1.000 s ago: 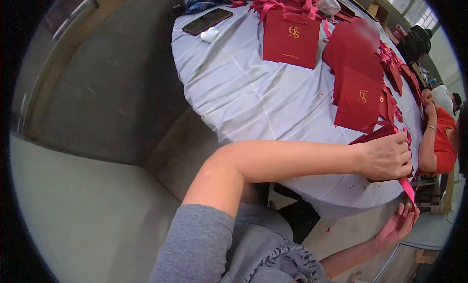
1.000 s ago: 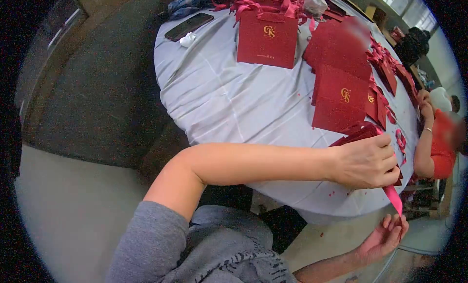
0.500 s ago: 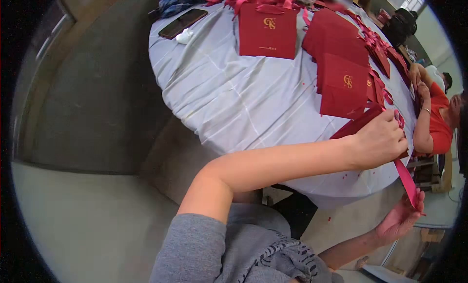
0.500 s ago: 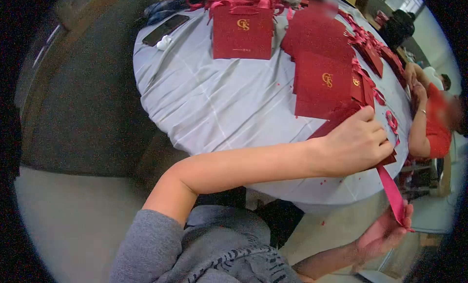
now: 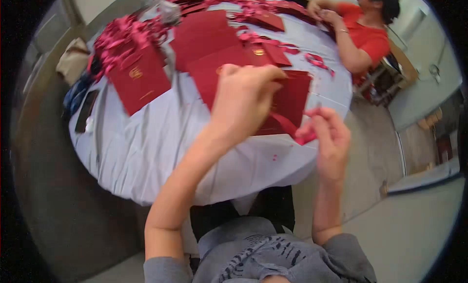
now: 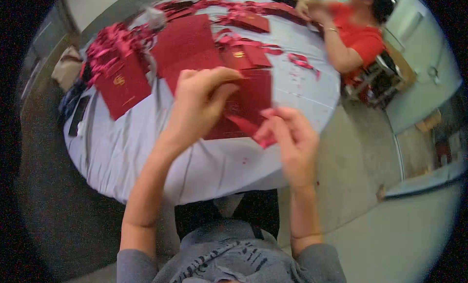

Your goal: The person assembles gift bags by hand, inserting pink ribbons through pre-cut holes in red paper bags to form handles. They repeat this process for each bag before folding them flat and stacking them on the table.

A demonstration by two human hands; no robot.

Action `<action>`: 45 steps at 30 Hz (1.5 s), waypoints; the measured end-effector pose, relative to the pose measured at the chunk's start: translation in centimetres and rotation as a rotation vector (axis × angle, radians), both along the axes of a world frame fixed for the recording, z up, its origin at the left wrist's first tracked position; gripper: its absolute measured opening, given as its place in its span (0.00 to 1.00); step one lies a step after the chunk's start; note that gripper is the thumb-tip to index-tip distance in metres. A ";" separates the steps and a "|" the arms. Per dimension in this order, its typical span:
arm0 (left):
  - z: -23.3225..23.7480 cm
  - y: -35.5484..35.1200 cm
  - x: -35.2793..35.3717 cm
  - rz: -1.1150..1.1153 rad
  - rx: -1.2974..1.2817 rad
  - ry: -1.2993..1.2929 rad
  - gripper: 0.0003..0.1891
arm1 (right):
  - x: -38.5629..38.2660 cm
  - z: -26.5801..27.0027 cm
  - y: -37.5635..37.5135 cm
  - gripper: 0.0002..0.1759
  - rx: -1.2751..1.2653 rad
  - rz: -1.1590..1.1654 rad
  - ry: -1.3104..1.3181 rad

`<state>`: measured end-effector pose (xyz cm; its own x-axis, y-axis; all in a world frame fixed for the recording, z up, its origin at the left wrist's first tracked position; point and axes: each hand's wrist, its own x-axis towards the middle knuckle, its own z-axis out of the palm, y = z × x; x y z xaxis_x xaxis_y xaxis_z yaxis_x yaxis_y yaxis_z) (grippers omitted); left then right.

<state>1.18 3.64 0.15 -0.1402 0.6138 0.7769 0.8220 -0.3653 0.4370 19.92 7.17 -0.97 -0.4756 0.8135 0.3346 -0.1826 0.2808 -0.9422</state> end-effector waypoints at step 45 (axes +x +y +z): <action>1.6 -2.2 2.7 -0.136 -0.227 -0.277 0.11 | -1.9 1.2 -0.2 0.03 0.669 -0.390 -0.366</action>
<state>3.86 1.40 1.72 -0.2309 0.7935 0.5631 0.6120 -0.3315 0.7181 17.99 6.92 0.23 -0.3745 0.6272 0.6829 0.3256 0.7786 -0.5365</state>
